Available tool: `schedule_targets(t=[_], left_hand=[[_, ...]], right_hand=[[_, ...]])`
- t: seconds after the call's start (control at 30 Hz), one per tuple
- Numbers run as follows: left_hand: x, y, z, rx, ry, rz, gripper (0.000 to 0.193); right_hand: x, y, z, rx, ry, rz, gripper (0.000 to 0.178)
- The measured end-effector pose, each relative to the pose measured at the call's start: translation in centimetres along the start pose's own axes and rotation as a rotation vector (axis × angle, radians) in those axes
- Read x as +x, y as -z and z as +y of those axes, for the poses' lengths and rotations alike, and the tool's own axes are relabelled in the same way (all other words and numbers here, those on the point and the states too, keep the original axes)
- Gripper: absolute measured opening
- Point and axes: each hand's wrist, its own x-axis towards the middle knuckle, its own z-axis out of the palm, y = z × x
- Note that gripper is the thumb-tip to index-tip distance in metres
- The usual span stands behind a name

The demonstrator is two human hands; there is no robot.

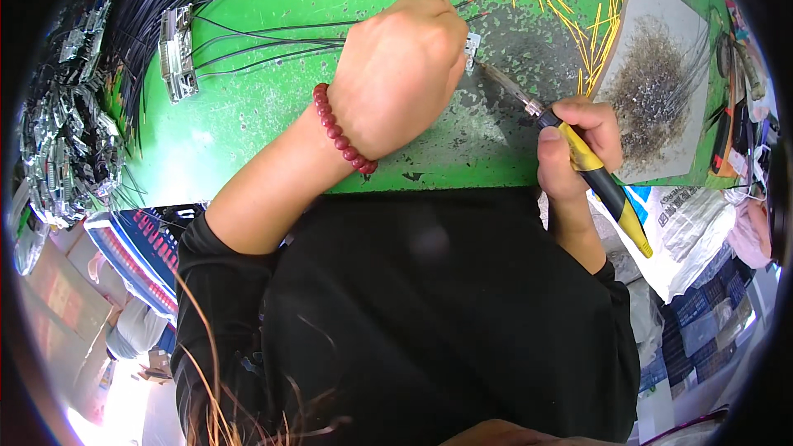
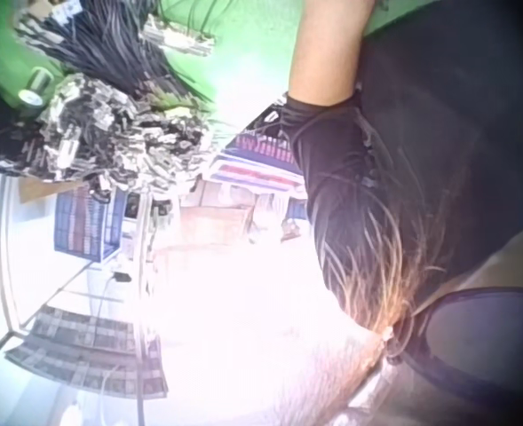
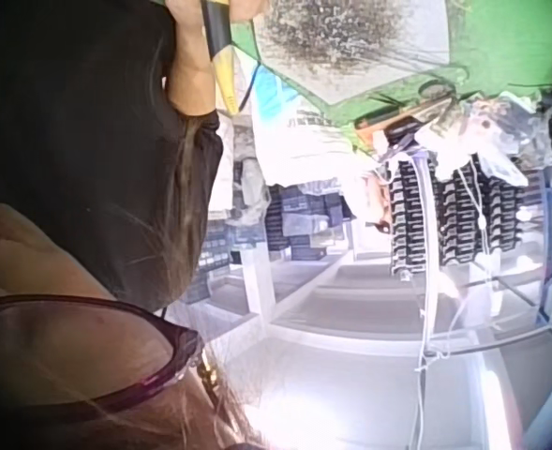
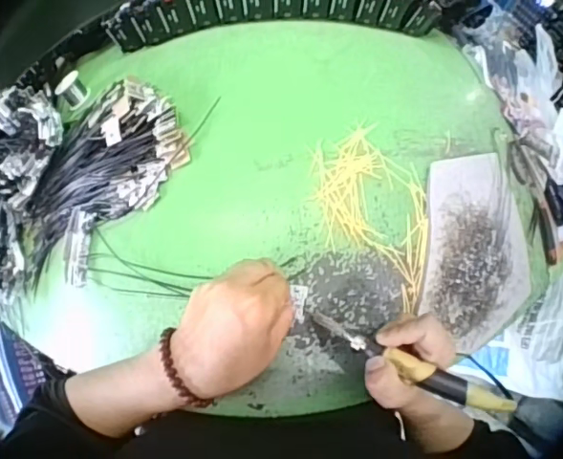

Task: The person solders wires onto small circuit boards using a soldering iron, attaches wiring inside a toy car body shell, places assembled parts into a plastic crate, and solders additional wires onto circuit boards.

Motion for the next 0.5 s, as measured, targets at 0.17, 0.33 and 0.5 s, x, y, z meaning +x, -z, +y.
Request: schedule_targets(t=[0.17,0.33,0.5], left_hand=[[0.03,-0.08,0.03,0.000,0.000,0.014,0.006],[0.01,0.07,0.08,-0.005,-0.002,0.014,0.005],[0.20,0.05,0.05,-0.004,-0.016,0.018,0.006]], right_hand=[[0.04,0.05,-0.10,-0.046,-0.001,-0.026,0.024],[-0.36,-0.03,0.23,-0.002,0.065,0.034,0.025],[-0.23,-0.02,0.55,0.005,0.069,0.053,0.026]])
